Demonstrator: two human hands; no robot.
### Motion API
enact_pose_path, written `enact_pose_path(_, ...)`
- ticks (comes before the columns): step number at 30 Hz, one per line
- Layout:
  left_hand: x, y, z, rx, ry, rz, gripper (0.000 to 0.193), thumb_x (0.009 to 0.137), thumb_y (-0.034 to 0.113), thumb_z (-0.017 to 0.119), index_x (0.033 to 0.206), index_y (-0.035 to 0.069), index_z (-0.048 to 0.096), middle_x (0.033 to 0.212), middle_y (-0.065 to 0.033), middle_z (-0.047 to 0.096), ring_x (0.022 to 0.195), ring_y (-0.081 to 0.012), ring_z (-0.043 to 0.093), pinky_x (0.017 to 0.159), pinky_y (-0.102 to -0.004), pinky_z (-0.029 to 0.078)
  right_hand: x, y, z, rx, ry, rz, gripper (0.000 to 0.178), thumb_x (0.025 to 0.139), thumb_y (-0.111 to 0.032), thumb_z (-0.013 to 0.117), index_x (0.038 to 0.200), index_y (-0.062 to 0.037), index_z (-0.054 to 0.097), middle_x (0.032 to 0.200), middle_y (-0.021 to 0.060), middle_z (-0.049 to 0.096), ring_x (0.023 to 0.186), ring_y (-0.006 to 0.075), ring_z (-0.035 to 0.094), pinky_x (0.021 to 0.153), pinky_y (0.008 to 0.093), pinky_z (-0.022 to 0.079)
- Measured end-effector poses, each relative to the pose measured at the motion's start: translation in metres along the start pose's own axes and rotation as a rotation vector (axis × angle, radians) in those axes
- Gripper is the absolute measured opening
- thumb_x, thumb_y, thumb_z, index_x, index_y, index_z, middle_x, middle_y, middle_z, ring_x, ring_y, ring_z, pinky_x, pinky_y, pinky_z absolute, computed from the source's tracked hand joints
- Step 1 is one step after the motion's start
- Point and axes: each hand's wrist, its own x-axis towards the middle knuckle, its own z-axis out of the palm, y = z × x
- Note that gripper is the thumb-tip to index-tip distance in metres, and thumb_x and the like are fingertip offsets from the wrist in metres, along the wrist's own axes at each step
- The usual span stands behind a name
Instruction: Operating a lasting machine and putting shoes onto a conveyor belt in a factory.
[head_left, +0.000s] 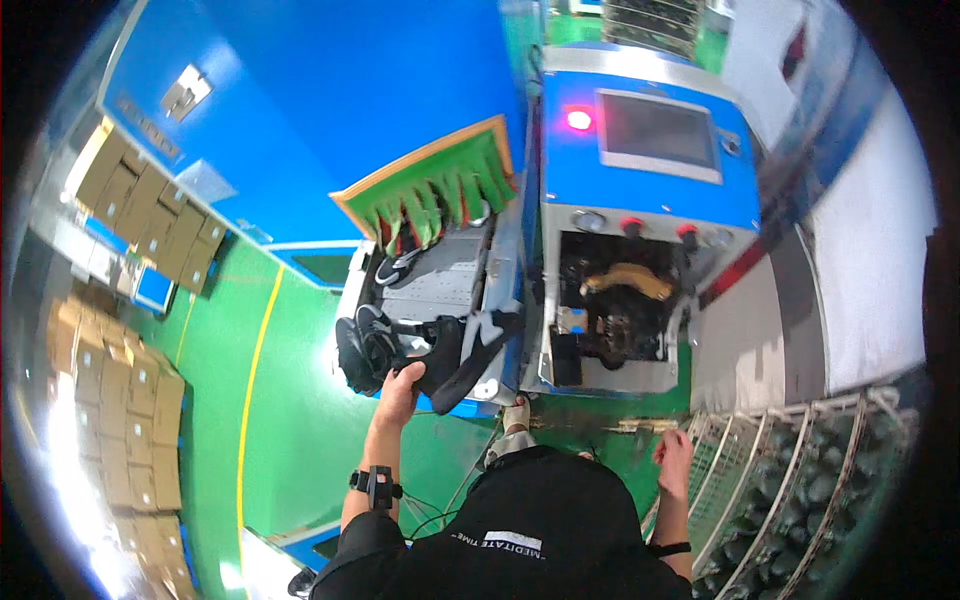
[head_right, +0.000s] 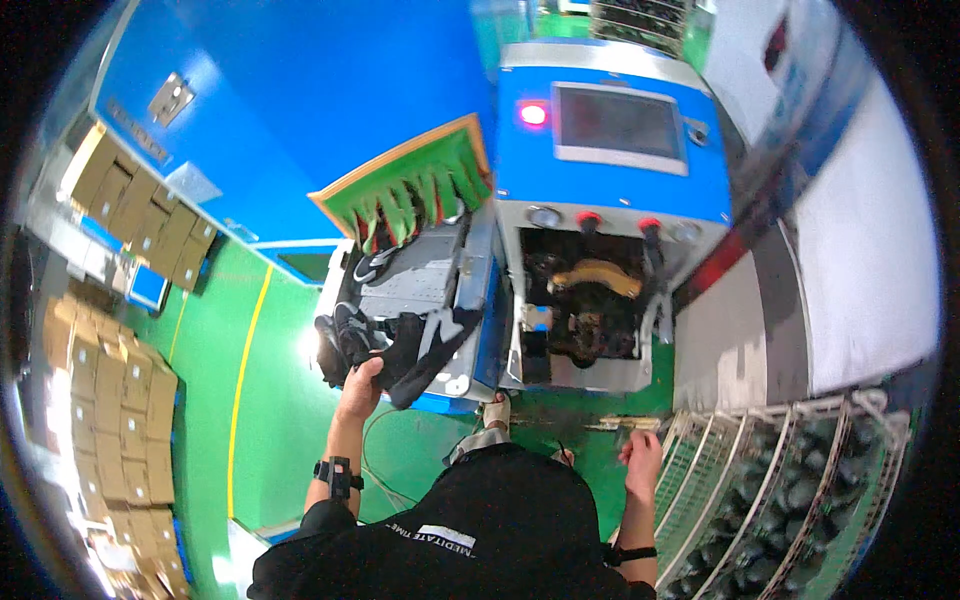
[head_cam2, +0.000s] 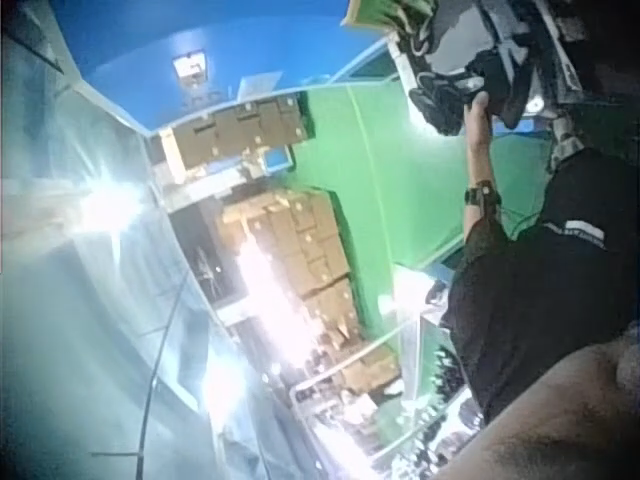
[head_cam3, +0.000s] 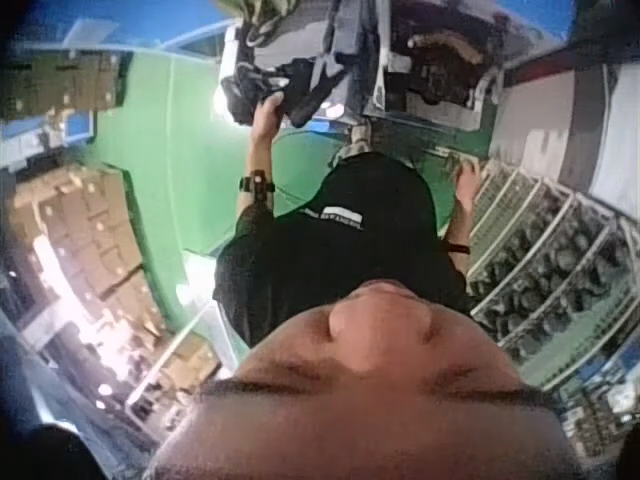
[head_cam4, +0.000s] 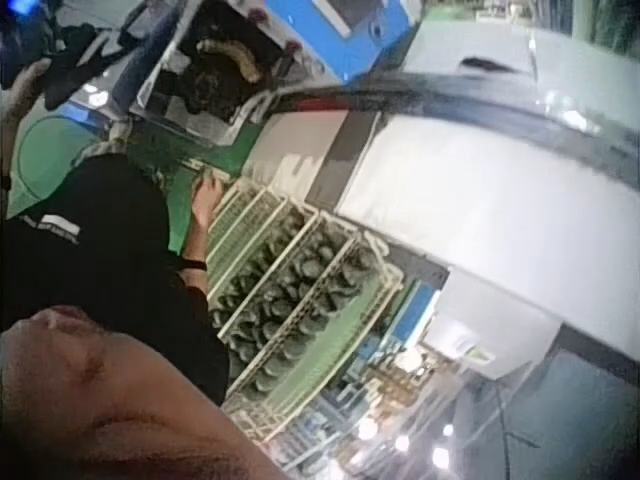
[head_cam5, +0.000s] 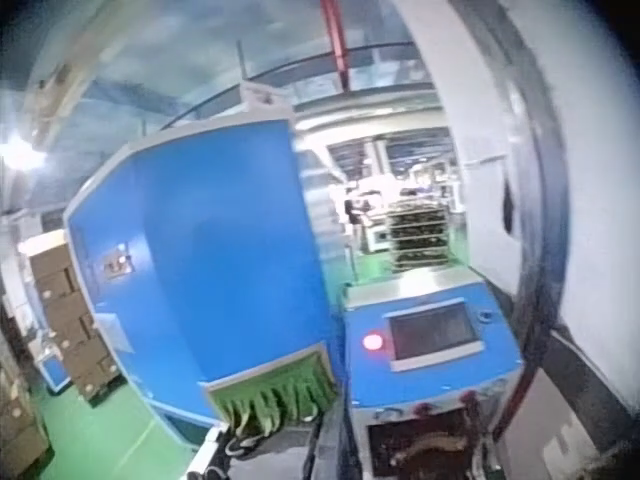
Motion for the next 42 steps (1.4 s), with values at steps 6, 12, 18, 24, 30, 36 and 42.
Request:
enact_pose_path(6, 0.059, -0.064, -0.087, 1.465, 0.194, 0.046, 0.044, 0.074, 0.039, 0.079, 0.097, 0.001, 0.073, 0.122, -0.0226, 0.061, 0.107, -0.0398, 0.064, 0.093, -0.0448, 0.053, 0.009, -0.190, 0.188, -0.331, -0.177, -0.660, 0.015, 0.101, -0.016, 0.061, 0.096, -0.0009, 0.062, 0.073, 0.0051, 0.061, 0.063, 0.0120, 0.058, 0.059, 0.0267, 0.046)
enact_pose_path(12, 0.083, -0.039, -0.111, 1.580, -0.219, -0.389, 0.042, 0.081, 0.046, 0.072, 0.100, 0.009, 0.075, 0.108, -0.0229, 0.070, 0.099, -0.0373, 0.069, 0.085, -0.0472, 0.055, 0.011, -0.323, 0.331, -0.794, 0.063, -1.597, 0.038, 0.089, -0.003, 0.063, 0.126, 0.0070, 0.062, 0.130, 0.0224, 0.063, 0.123, 0.0419, 0.057, 0.107, 0.0496, 0.042)
enact_pose_path(18, 0.238, 0.033, -0.144, 1.479, -0.070, 0.039, 0.029, 0.090, 0.030, 0.059, 0.099, 0.006, 0.072, 0.093, -0.0229, 0.071, 0.088, -0.0424, 0.070, 0.078, -0.0535, 0.056, 0.059, -0.316, 0.406, -1.006, 0.493, -1.758, 0.037, 0.096, -0.018, 0.055, 0.127, -0.0006, 0.064, 0.139, 0.0203, 0.061, 0.131, 0.0363, 0.057, 0.113, 0.0466, 0.036)
enact_pose_path(24, 0.420, 0.041, -0.219, 1.652, 0.210, 0.098, 0.024, 0.091, 0.007, 0.052, 0.112, 0.007, 0.063, 0.119, -0.0169, 0.066, 0.113, -0.0382, 0.064, 0.089, -0.0500, 0.056, 0.076, -0.301, 0.390, -1.192, 0.487, -1.712, 0.038, 0.096, -0.016, 0.050, 0.129, -0.0007, 0.061, 0.139, 0.0246, 0.059, 0.132, 0.0401, 0.054, 0.115, 0.0489, 0.032)
enact_pose_path(30, 0.476, 0.009, -0.203, 1.187, 0.570, 0.184, 0.084, 0.058, 0.019, 0.093, 0.131, 0.008, 0.053, 0.119, -0.0192, 0.062, 0.115, -0.0413, 0.058, 0.100, -0.0481, 0.048, 0.076, -0.298, 0.384, -1.339, 0.435, -1.639, 0.045, 0.097, -0.020, 0.049, 0.138, -0.0026, 0.051, 0.146, 0.0274, 0.051, 0.136, 0.0442, 0.047, 0.115, 0.0532, 0.029)
enact_pose_path(36, 0.472, 0.010, -0.176, 1.525, 0.592, -0.030, 0.091, 0.060, 0.040, 0.092, 0.136, 0.011, 0.051, 0.121, -0.0171, 0.058, 0.115, -0.0395, 0.057, 0.096, -0.0513, 0.050, 0.078, -0.294, 0.381, -1.301, 0.462, -1.632, 0.040, 0.095, -0.024, 0.048, 0.128, -0.0034, 0.057, 0.141, 0.0250, 0.055, 0.134, 0.0420, 0.049, 0.114, 0.0522, 0.030)
enact_pose_path(42, 0.454, -0.039, -0.135, 1.520, 0.719, 0.145, 0.076, 0.065, 0.032, 0.090, 0.127, 0.004, 0.055, 0.120, -0.0194, 0.060, 0.113, -0.0397, 0.058, 0.092, -0.0490, 0.050, 0.080, -0.299, 0.389, -1.184, 0.505, -1.715, 0.039, 0.094, -0.024, 0.050, 0.126, -0.0071, 0.063, 0.138, 0.0198, 0.061, 0.133, 0.0366, 0.052, 0.114, 0.0482, 0.031)
